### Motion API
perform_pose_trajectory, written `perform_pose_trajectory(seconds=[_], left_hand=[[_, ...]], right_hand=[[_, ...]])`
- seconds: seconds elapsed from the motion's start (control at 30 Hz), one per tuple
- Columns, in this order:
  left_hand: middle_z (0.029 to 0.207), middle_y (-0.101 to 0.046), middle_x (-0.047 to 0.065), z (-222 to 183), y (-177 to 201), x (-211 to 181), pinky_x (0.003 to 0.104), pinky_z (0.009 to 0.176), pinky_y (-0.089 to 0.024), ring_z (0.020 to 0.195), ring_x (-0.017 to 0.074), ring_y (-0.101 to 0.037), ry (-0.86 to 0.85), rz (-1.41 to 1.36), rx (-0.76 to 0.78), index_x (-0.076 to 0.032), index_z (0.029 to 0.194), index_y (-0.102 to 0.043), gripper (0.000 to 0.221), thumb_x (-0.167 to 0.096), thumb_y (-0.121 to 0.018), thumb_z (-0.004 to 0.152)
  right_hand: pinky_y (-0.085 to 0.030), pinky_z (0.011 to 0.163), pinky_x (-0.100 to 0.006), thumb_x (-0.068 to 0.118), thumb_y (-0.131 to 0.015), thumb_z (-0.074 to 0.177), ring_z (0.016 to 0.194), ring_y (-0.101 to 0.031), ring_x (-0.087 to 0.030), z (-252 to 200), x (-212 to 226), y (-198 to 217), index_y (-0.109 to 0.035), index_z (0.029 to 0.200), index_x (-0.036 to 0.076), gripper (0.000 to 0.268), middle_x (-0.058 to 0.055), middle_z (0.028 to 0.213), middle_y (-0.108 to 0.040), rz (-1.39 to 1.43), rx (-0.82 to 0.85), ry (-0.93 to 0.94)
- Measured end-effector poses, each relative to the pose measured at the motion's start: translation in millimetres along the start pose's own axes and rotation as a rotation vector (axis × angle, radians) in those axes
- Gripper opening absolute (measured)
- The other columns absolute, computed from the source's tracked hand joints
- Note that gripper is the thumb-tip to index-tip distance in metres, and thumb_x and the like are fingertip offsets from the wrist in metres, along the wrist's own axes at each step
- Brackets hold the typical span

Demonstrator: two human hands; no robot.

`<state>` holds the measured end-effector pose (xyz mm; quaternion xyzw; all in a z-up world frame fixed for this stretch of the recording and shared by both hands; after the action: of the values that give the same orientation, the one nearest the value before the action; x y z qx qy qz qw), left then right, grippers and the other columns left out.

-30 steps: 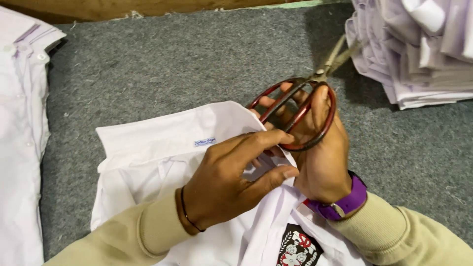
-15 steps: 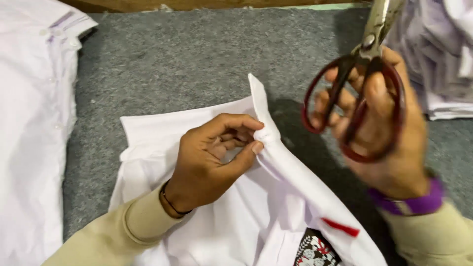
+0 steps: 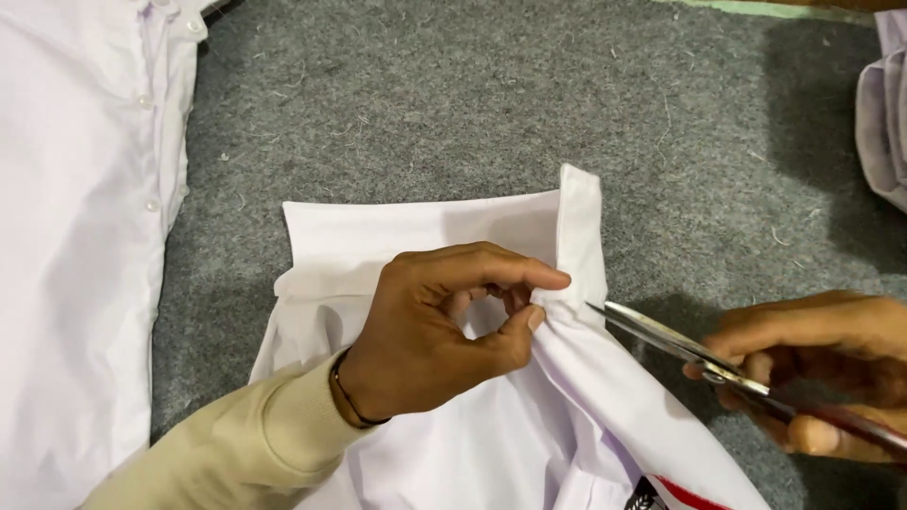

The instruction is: Trimming loose threads from white shirts using scissors and folding them for packaging.

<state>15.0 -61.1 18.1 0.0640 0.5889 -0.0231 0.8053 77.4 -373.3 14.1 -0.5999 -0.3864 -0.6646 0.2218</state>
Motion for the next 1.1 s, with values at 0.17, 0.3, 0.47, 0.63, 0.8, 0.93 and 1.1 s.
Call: perform_pose_trajectory(seconds=[0.17, 0.3, 0.47, 0.63, 0.8, 0.93, 1.1], left_hand=[[0.095, -0.073, 0.007, -3, 2, 2, 0.024, 0.078, -0.055, 0.082, 0.0126, -0.064, 0.032, -0.054, 0.007, -0.008, 0.116, -0.074, 0.034, 0.012, -0.071, 0.088], [0.097, -0.073, 0.005, -5, 3, 2, 0.022, 0.077, -0.055, 0.082, 0.0116, -0.064, 0.060, -0.058, 0.023, -0.009, 0.117, -0.073, 0.034, 0.011, -0.072, 0.089], [0.097, -0.073, 0.006, -5, 4, -1, 0.022, 0.078, -0.055, 0.082, 0.0117, -0.064, 0.066, -0.043, 0.025, -0.008, 0.117, -0.074, 0.034, 0.011, -0.074, 0.088], [0.096, -0.074, 0.005, -5, 5, -3, 0.021, 0.076, -0.057, 0.080, 0.0109, -0.066, 0.036, 0.015, 0.036, -0.009, 0.116, -0.073, 0.034, 0.010, -0.075, 0.088], [0.103, -0.076, 0.006, -5, 5, -1, 0.022, 0.077, -0.058, 0.080, 0.0114, -0.066, 0.013, 0.016, 0.044, -0.009, 0.117, -0.072, 0.035, 0.011, -0.073, 0.089], [0.101, -0.076, 0.007, -4, 6, -3, 0.022, 0.077, -0.059, 0.080, 0.0119, -0.066, -0.003, 0.041, 0.060, -0.008, 0.117, -0.072, 0.033, 0.010, -0.073, 0.089], [0.106, -0.076, 0.007, -4, 7, -3, 0.023, 0.079, -0.059, 0.082, 0.0122, -0.065, 0.008, 0.018, 0.074, -0.008, 0.118, -0.072, 0.033, 0.009, -0.073, 0.090]], right_hand=[[-0.053, 0.047, -0.026, 0.066, -0.078, 0.087, 0.053, -0.067, -0.012, 14, 2, -2, -0.091, 0.109, 0.003, 0.068, -0.006, 0.072, -0.084, 0.064, 0.160, -0.127], [-0.052, 0.049, -0.028, 0.054, -0.087, 0.087, 0.063, -0.072, -0.017, 12, -6, -3, -0.088, 0.113, -0.006, 0.065, -0.015, 0.077, -0.081, 0.245, 0.144, -0.146], [-0.056, 0.058, -0.030, 0.030, -0.089, 0.079, 0.071, -0.082, -0.019, 5, -18, -1, -0.093, 0.112, -0.006, 0.048, -0.016, 0.080, -0.088, 0.246, 0.128, -0.262], [-0.052, 0.042, -0.025, 0.051, -0.092, 0.094, 0.049, -0.067, -0.016, 13, -6, -8, -0.078, 0.120, -0.017, 0.073, -0.019, 0.076, -0.072, 0.460, 0.193, -0.149], [-0.052, 0.043, -0.025, 0.045, -0.093, 0.095, 0.050, -0.067, -0.016, 14, -9, -8, -0.076, 0.121, -0.017, 0.069, -0.023, 0.081, -0.076, 0.495, 0.215, -0.134], [-0.058, 0.047, -0.026, 0.044, -0.096, 0.088, 0.061, -0.071, -0.018, 11, -15, -4, -0.080, 0.124, -0.015, 0.070, -0.022, 0.081, -0.077, 0.472, 0.254, -0.247], [-0.058, 0.045, -0.027, 0.048, -0.097, 0.088, 0.051, -0.071, -0.018, 7, -18, -3, -0.081, 0.124, -0.016, 0.075, -0.023, 0.078, -0.077, 0.512, 0.243, -0.299]])
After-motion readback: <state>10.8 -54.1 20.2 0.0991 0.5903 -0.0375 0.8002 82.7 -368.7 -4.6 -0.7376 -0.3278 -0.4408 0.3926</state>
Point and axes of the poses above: each hand's wrist, its own z-axis towards the middle knuckle, its own y-axis out of the back of the hand, x = y × z, the point moved 2 cm from there along z, towards the middle knuckle
